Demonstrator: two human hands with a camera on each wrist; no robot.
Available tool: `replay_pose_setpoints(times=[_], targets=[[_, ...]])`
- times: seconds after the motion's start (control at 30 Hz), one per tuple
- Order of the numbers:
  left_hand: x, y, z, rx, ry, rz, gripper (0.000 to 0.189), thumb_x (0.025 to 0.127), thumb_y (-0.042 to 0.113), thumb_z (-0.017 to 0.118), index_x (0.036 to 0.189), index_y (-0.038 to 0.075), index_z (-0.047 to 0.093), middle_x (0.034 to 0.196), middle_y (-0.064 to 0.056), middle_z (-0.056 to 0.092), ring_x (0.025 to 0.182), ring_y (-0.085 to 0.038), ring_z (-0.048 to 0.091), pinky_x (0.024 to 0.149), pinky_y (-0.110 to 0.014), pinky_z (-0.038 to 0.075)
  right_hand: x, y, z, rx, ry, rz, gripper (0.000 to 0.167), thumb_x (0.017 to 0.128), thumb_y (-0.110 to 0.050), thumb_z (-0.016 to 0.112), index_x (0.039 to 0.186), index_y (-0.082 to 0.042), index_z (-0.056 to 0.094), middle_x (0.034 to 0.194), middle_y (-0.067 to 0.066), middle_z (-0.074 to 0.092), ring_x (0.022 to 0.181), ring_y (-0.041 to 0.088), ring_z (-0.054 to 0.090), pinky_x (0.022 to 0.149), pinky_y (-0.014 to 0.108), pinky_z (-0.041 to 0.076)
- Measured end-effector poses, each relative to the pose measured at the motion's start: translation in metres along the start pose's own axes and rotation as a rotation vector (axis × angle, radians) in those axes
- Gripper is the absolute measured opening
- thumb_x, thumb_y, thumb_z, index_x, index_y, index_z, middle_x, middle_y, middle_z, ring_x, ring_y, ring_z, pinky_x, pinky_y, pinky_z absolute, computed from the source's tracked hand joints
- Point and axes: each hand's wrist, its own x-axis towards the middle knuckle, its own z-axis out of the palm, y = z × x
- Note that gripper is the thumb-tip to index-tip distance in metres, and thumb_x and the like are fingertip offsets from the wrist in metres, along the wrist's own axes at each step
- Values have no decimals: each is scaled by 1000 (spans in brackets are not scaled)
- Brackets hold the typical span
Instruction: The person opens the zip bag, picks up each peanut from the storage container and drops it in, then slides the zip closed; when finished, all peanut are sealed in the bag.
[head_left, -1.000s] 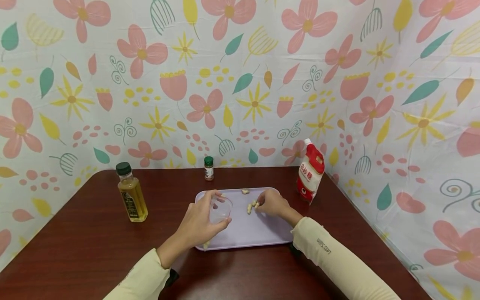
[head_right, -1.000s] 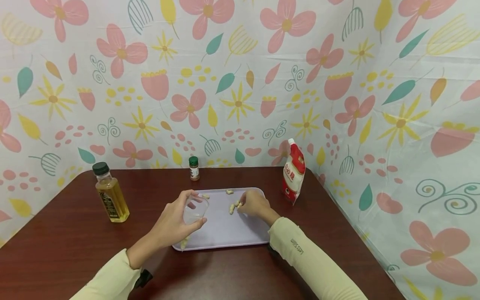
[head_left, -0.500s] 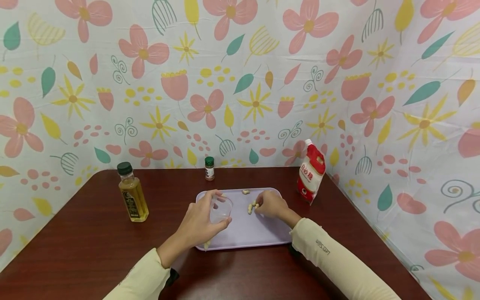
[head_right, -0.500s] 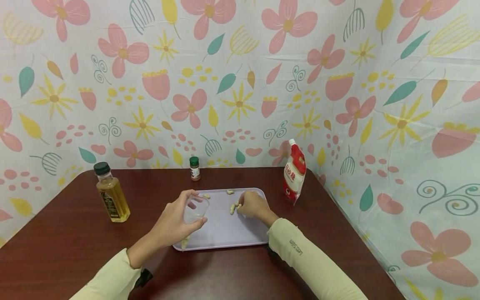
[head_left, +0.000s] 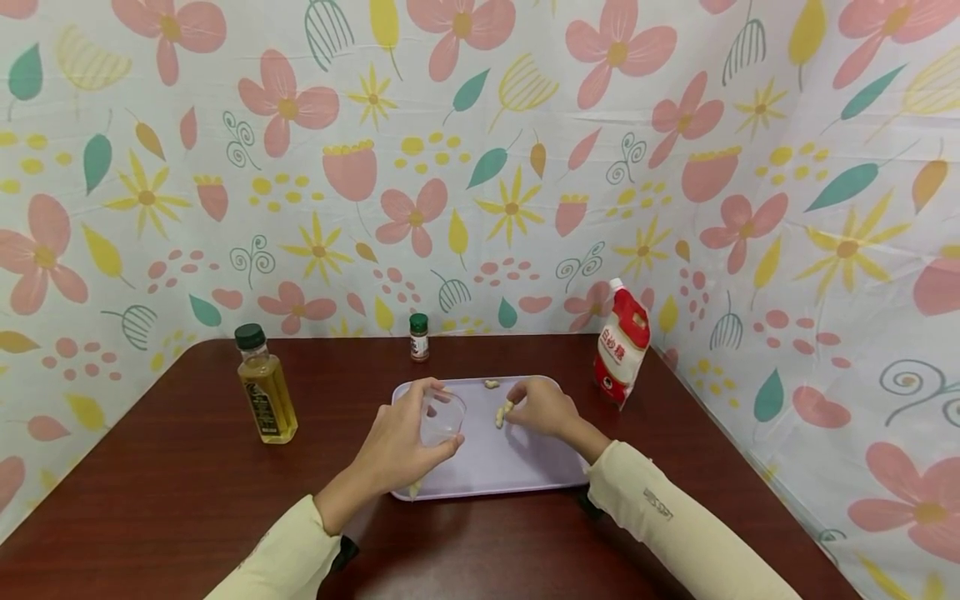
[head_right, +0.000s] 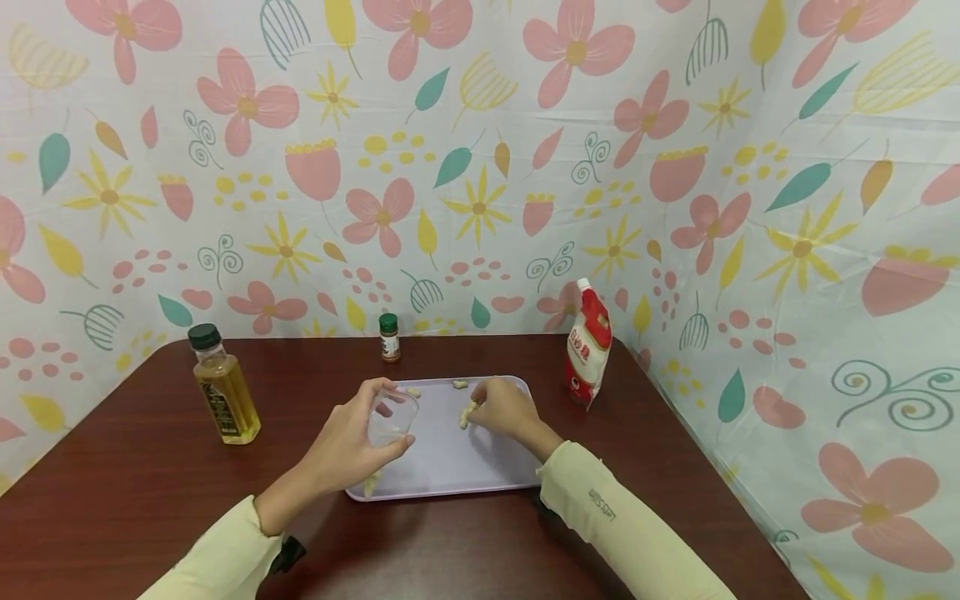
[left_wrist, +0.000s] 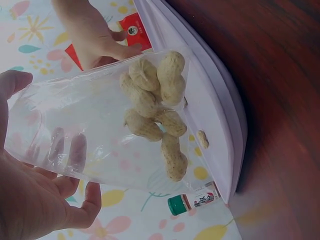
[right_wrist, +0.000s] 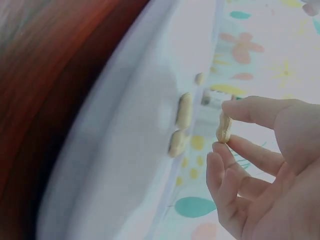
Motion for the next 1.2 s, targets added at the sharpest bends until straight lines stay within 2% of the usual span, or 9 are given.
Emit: replay_pose_setpoints(times=[0.3,0.53,0.67,0.83,1.03,1.2], targets=[[1,2,0,-11,12,16,62,81,34,79,129,13,45,115,5,65,96,-16,62,79,-43,41,-13,-18,-11,98,51,-14,25,78,-22,82,99,-9,76,96,-1,72,91,23,67,56,34,50],[3,3,0,-3,19,21,62,81,34,79,129,14,45,114,8,64,96,-15,62,79,-43,41,-21,-34,-21,127,97,-21,21,78,-25,81,96,-15,77,95,-4,71,70,10,61,53,30,47],[3,4,0,-2,31,31,62,80,33,79,129,13,46,114,8,64,95,-14,62,78,-43,41,-25,-42,-26,155,121,-39,23,78,-25,80,98,-15,77,96,-5,70,72,10,63,52,30,48],[3,4,1,2,43,44,64,79,32,80,129,12,46,114,6,64,93,-14,61,75,-42,41,-33,-52,-33,200,157,-100,22,79,-24,81,99,-13,77,96,-4,70,73,11,62,51,29,48],[4,5,1,0,35,38,65,79,32,80,129,10,46,112,5,65,93,-13,60,73,-40,40,-39,-63,-42,263,190,-205,19,80,-20,81,97,-12,76,94,-3,69,65,11,59,49,30,48],[5,7,1,-3,23,28,65,80,34,80,130,11,45,112,5,65,94,-13,60,74,-41,41,-45,-73,-47,302,204,-256,20,80,-17,82,97,-11,76,95,-3,69,65,11,60,50,29,49]])
